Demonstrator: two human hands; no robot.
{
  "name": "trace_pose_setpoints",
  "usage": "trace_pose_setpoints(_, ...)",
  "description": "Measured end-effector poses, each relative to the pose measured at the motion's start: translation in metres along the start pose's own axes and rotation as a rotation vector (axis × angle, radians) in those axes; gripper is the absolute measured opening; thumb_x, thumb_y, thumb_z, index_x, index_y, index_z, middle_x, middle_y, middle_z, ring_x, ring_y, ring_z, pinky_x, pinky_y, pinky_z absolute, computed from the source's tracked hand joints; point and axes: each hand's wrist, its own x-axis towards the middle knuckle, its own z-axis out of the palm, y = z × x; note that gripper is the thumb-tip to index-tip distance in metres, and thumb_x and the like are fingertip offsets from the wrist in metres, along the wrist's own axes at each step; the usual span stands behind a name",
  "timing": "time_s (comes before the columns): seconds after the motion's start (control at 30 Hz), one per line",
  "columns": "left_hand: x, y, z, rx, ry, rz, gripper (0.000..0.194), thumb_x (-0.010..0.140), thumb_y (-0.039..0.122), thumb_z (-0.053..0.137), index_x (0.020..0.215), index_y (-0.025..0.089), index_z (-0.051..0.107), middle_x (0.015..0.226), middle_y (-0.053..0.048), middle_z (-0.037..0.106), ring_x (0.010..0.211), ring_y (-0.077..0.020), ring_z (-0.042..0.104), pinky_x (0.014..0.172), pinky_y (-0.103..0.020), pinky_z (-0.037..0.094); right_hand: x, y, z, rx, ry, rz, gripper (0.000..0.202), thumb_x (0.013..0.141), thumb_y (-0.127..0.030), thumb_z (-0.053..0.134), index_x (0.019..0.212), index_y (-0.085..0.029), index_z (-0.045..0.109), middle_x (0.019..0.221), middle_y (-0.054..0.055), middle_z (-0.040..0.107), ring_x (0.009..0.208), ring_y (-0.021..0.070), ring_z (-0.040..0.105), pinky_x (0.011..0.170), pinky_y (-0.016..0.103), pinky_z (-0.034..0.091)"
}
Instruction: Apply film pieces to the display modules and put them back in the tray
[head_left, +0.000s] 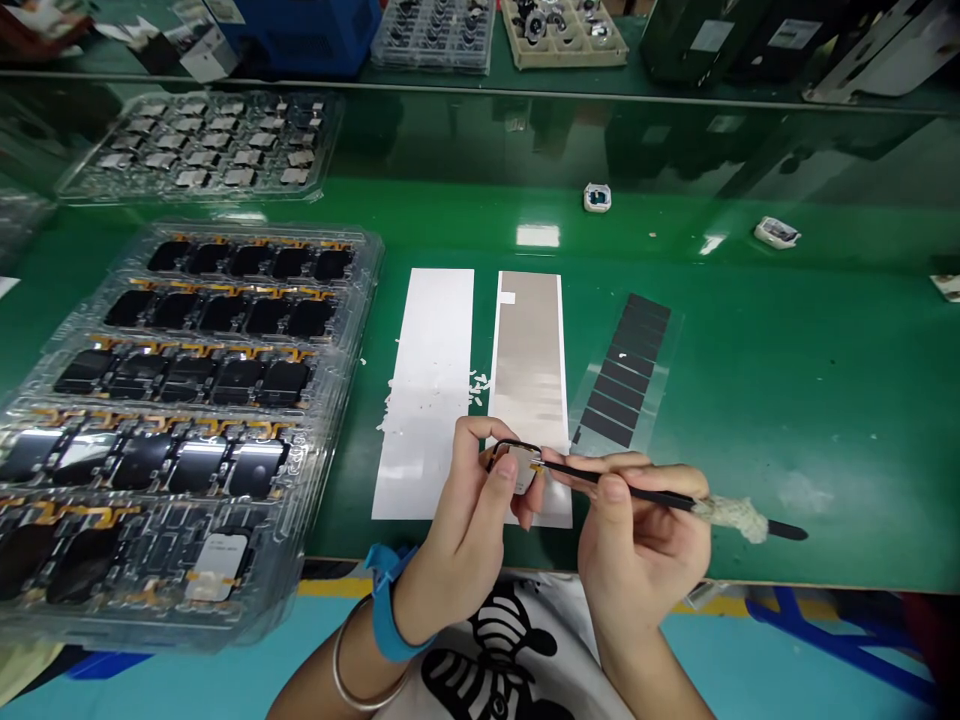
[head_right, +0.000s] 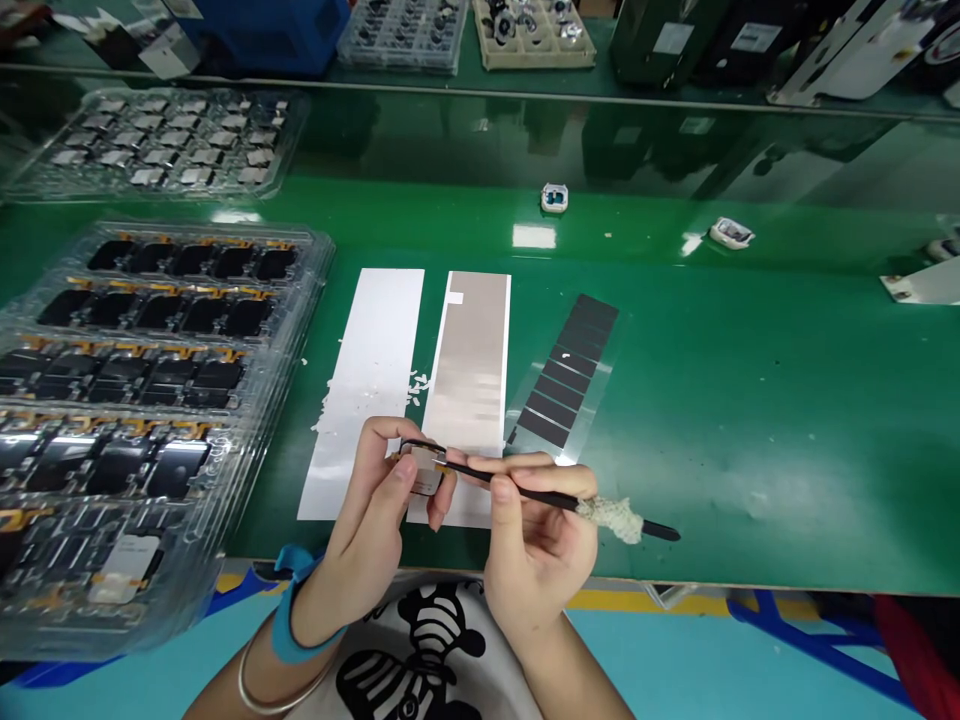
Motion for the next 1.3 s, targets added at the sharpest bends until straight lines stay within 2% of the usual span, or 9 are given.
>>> trace_pose_setpoints(0.27, 0.002, -0.003, 0.001, 0.066, 0.062, 0.031, 0.012, 0.108, 0.036, 0.038, 0.1, 0.027, 0.04, 0.066, 0.008, 0.048, 0.057, -0.0078, 0.045, 0.054, -0.018, 0.039, 0.001, -0.002, 0.0, 0.022, -0.02, -0.021, 0.011, 0.095, -0.014, 0.059, 0.095, -0.025, 0.055, 0.085, 0.001, 0.066, 0.082, 0.0177, 0.074, 0.063, 0.032, 0.067)
trace_pose_setpoints(0.4, 0.004, -0.004, -0.001, 0.118, 0.073, -0.023, 0.016, 0.104, 0.037, 0.049, 0.098, 0.027, 0.037, 0.065, 0.01, 0.043, 0.054, -0.0081, 0.039, 0.051, -0.018, 0.034, 0.013, -0.007, -0.011, -0.031, 0.097, -0.068, 0.012, 0.093, -0.012, 0.061, 0.095, -0.022, 0.054, 0.087, 0.001, 0.069, 0.079, 0.0176, 0.075, 0.063, 0.033, 0.068)
trace_pose_setpoints(0.5, 0.004, -0.004, 0.0, 0.19, 0.041, -0.071, 0.018, 0.102, 0.038, 0.051, 0.097, 0.028, 0.037, 0.066, 0.009, 0.04, 0.057, -0.0099, 0.038, 0.052, -0.02, 0.032, 0.026, -0.008, -0.029, -0.177, 0.143, -0.019, 0.015, 0.091, -0.017, 0.067, 0.092, -0.02, 0.052, 0.088, 0.003, 0.071, 0.071, 0.0189, 0.077, 0.064, 0.032, 0.068)
trace_pose_setpoints(0.63, 0.004, -0.003, 0.001, 0.28, -0.016, -0.064, 0.017, 0.103, 0.038, 0.048, 0.093, 0.026, 0.041, 0.067, 0.007, 0.035, 0.059, -0.0109, 0.036, 0.054, -0.023, 0.031, 0.034, -0.005, -0.048, -0.33, 0.064, 0.134, 0.018, 0.09, -0.027, 0.07, 0.091, -0.019, 0.055, 0.088, 0.003, 0.072, 0.063, 0.0177, 0.076, 0.063, 0.029, 0.067)
trace_pose_setpoints(0.9, 0.006, -0.002, 0.001, 0.535, -0.097, -0.06, 0.014, 0.1, 0.025, 0.049, 0.09, 0.025, 0.039, 0.065, 0.008, 0.037, 0.054, -0.0102, 0.037, 0.049, -0.02, 0.031, 0.034, 0.003, -0.049, -0.421, -0.038, 0.144, 0.013, 0.091, -0.029, 0.069, 0.093, -0.02, 0.06, 0.091, 0.003, 0.07, 0.071, 0.0169, 0.077, 0.065, 0.026, 0.067)
trace_pose_setpoints(1.03, 0.007, -0.005, 0.004, 0.778, -0.183, 0.048, 0.006, 0.101, 0.022, 0.045, 0.099, 0.025, 0.04, 0.07, 0.007, 0.05, 0.055, -0.0119, 0.051, 0.05, -0.023, 0.038, 0.038, 0.005, -0.048, -0.421, -0.049, 0.165, 0.014, 0.09, -0.029, 0.07, 0.092, -0.019, 0.06, 0.092, 0.004, 0.07, 0.072, 0.0171, 0.078, 0.063, 0.022, 0.066)
trace_pose_setpoints(1.13, 0.008, -0.007, 0.007, 0.924, -0.244, 0.141, 0.006, 0.103, 0.023, 0.042, 0.108, 0.025, 0.043, 0.093, 0.0, 0.065, 0.075, -0.0169, 0.066, 0.064, -0.028, 0.05, 0.039, 0.004, -0.047, -0.401, -0.044, 0.179, 0.014, 0.089, -0.028, 0.071, 0.09, -0.019, 0.061, 0.091, 0.005, 0.071, 0.074, 0.0174, 0.078, 0.064, 0.022, 0.065)
trace_pose_setpoints(1.2, 0.009, -0.007, 0.009, 0.968, -0.273, 0.16, 0.011, 0.104, 0.022, 0.041, 0.114, 0.026, 0.045, 0.103, -0.002, 0.068, 0.087, -0.019, 0.069, 0.071, -0.03, 0.054, 0.038, 0.004, -0.047, -0.381, -0.036, 0.192, 0.014, 0.089, -0.028, 0.072, 0.09, -0.019, 0.061, 0.089, 0.005, 0.072, 0.073, 0.0174, 0.078, 0.064, 0.022, 0.065)
trace_pose_setpoints(1.3, 0.01, -0.007, 0.009, 0.978, -0.277, 0.159, 0.015, 0.105, 0.023, 0.042, 0.118, 0.026, 0.047, 0.105, -0.001, 0.07, 0.091, -0.0185, 0.07, 0.072, -0.029, 0.056, 0.038, 0.002, -0.047, -0.358, -0.019, 0.207, 0.014, 0.088, -0.027, 0.073, 0.089, -0.018, 0.061, 0.088, 0.005, 0.073, 0.072, 0.0174, 0.078, 0.064, 0.022, 0.065)
